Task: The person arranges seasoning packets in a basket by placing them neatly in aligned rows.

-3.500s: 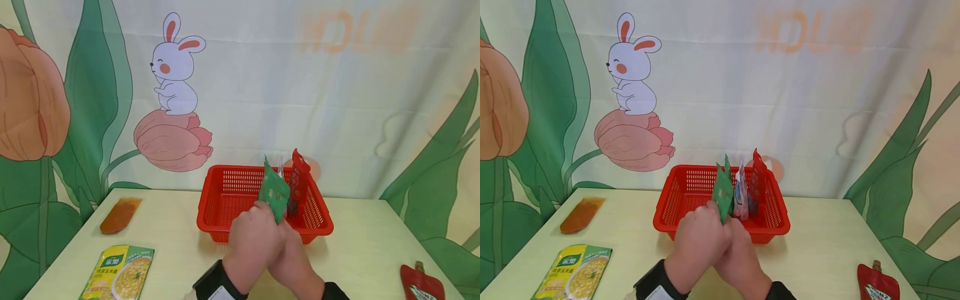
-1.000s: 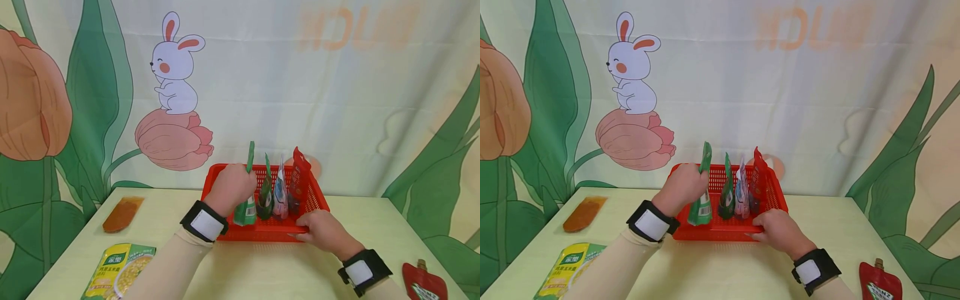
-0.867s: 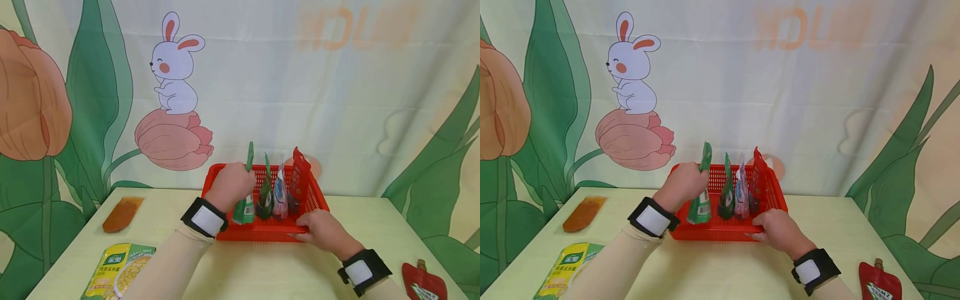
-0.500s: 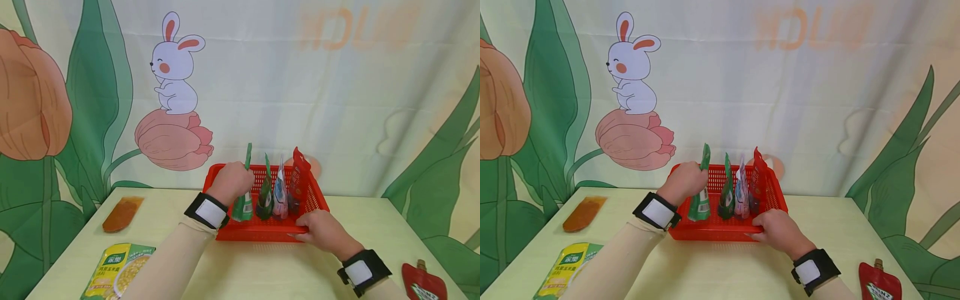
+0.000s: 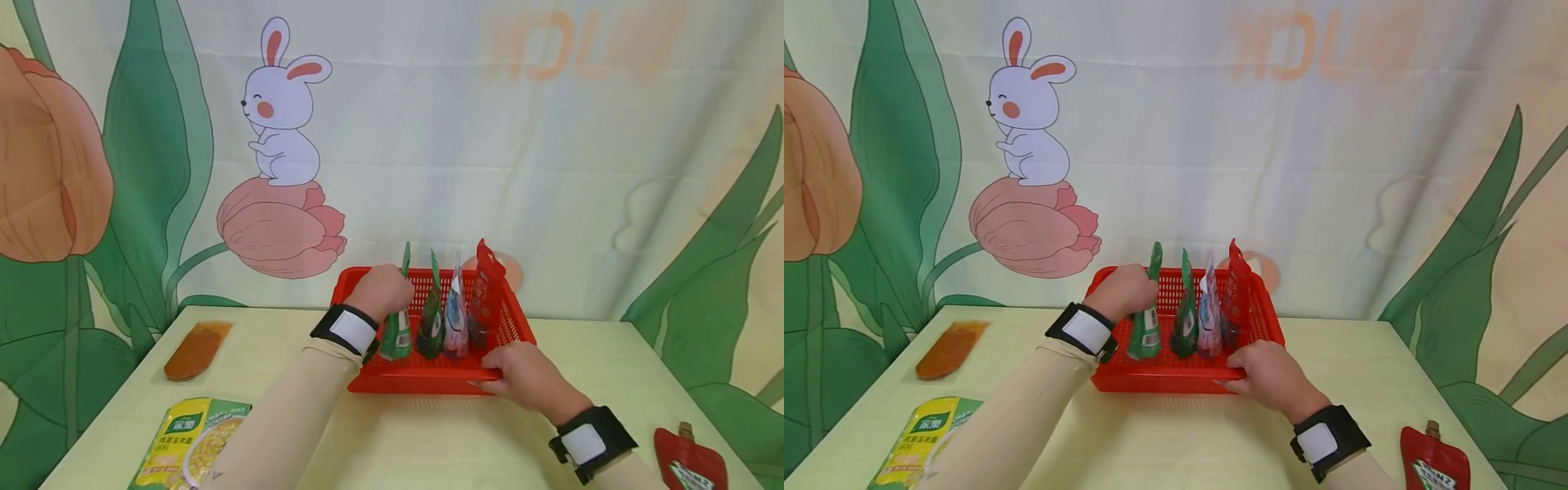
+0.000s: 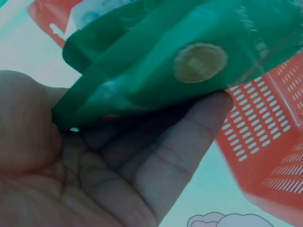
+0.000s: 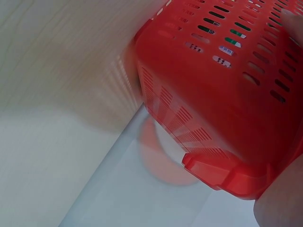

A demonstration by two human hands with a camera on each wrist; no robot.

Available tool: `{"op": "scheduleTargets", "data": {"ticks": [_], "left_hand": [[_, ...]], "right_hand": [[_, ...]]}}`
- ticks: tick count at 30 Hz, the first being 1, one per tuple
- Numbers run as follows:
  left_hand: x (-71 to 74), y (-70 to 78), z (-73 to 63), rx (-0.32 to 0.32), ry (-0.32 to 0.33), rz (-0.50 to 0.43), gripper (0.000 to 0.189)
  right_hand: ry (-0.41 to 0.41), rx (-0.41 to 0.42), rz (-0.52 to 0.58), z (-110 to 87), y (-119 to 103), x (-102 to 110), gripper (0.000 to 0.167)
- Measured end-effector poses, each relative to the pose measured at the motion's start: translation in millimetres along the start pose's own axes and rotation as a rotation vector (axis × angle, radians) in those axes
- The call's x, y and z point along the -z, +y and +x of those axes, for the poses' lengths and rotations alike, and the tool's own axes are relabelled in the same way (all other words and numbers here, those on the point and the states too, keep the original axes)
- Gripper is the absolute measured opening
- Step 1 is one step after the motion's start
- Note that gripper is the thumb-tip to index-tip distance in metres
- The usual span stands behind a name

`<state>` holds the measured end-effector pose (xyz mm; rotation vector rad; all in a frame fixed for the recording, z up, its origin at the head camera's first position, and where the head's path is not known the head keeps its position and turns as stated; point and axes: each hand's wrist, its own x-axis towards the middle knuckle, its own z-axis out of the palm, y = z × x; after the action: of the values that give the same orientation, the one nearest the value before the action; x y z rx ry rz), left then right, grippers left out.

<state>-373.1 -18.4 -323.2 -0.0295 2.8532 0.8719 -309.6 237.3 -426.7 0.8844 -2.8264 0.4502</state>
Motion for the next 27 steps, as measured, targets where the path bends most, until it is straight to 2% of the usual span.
{"op": "scheduleTargets", "data": {"ticks": [7,15,27], "left_hand": [[-6.9,-3.4,16.7,-0.022,0.000,0.015,0.019],[-12.2,-8.1,22.6,-0.004,0.026,-0.011,0.017],[-19.1,-7.7,33.2,-0.026,0.068,0.068,0.018]], "right_hand": [[0.014,-0.001,-0.020,0.7,0,0,0.011],[0.017,0.009,-0.035,1.2,-1,-1,0.011],[0.014,0.000,-0.034,-0.3,1,-1,0.012]]}}
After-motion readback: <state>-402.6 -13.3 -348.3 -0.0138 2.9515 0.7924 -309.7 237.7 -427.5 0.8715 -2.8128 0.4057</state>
